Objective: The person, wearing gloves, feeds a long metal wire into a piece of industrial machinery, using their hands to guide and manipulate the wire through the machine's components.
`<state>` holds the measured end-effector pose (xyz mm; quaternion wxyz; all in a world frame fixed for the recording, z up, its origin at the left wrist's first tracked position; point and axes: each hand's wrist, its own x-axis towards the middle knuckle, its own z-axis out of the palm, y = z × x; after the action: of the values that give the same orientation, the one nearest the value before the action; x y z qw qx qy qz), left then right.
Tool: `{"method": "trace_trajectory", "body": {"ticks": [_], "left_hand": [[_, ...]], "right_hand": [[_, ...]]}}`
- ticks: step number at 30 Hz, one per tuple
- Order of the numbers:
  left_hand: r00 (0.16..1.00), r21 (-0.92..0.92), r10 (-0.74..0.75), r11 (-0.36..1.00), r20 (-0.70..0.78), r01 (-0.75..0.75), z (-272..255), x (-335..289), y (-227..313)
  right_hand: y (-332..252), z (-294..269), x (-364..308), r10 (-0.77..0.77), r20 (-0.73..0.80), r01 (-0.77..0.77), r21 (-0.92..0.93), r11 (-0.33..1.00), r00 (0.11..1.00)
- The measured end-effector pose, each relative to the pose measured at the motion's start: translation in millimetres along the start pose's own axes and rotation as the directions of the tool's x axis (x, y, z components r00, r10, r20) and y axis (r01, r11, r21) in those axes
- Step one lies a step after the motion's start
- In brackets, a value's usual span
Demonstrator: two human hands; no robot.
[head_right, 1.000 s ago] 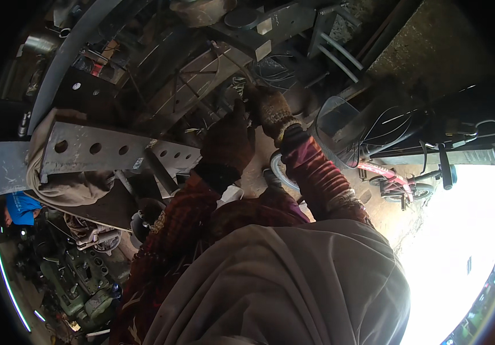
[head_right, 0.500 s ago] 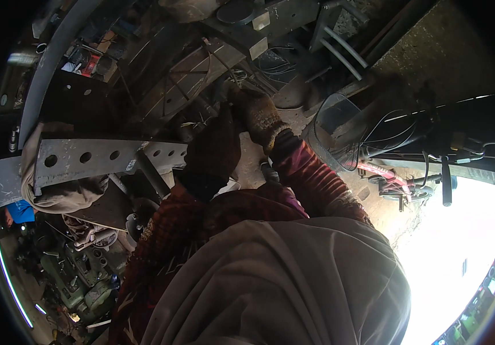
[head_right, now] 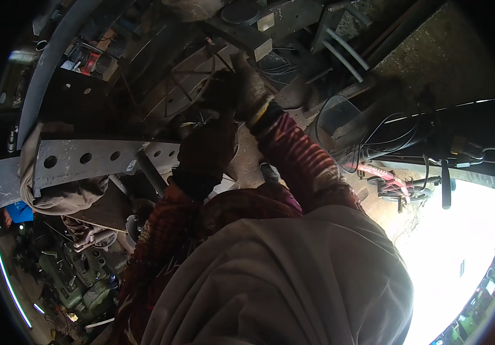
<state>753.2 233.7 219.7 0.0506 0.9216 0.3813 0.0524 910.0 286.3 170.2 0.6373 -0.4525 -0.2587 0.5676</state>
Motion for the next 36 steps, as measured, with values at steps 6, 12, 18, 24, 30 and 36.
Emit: {"method": "trace_trajectory", "body": {"ticks": [6,12,18,24,30,36], "left_hand": [[0.910,-0.035,0.390,0.916,-0.141,-0.399,-13.3,3.1,-106.8],[0.964,0.124,0.222,0.971,-0.145,-0.205,-20.3,-6.7,-59.9],[1.000,0.047,0.027,0.999,0.010,-0.028,-10.4,11.3,-46.1],[0.940,0.385,0.148,0.923,-0.309,-0.019,-13.8,10.9,-59.7],[0.953,0.354,0.103,0.935,-0.284,0.004,-1.3,7.7,-54.6],[0.950,0.234,0.093,0.972,-0.299,-0.022,14.9,36.7,-51.8]], "right_hand": [[42.7,49.6,23.6,-0.050,-0.192,0.080,0.152,0.985,0.980],[61.4,18.0,40.1,-0.395,0.221,0.448,-0.553,0.702,0.892],[16.0,31.0,36.8,0.320,0.131,-0.342,0.480,0.808,0.938],[27.8,56.6,28.3,0.046,-0.144,0.004,0.328,0.945,0.988],[28.7,54.3,33.9,0.109,-0.057,-0.080,0.372,0.925,0.992],[12.9,26.9,34.6,0.224,0.130,-0.259,0.470,0.844,0.966]]}}
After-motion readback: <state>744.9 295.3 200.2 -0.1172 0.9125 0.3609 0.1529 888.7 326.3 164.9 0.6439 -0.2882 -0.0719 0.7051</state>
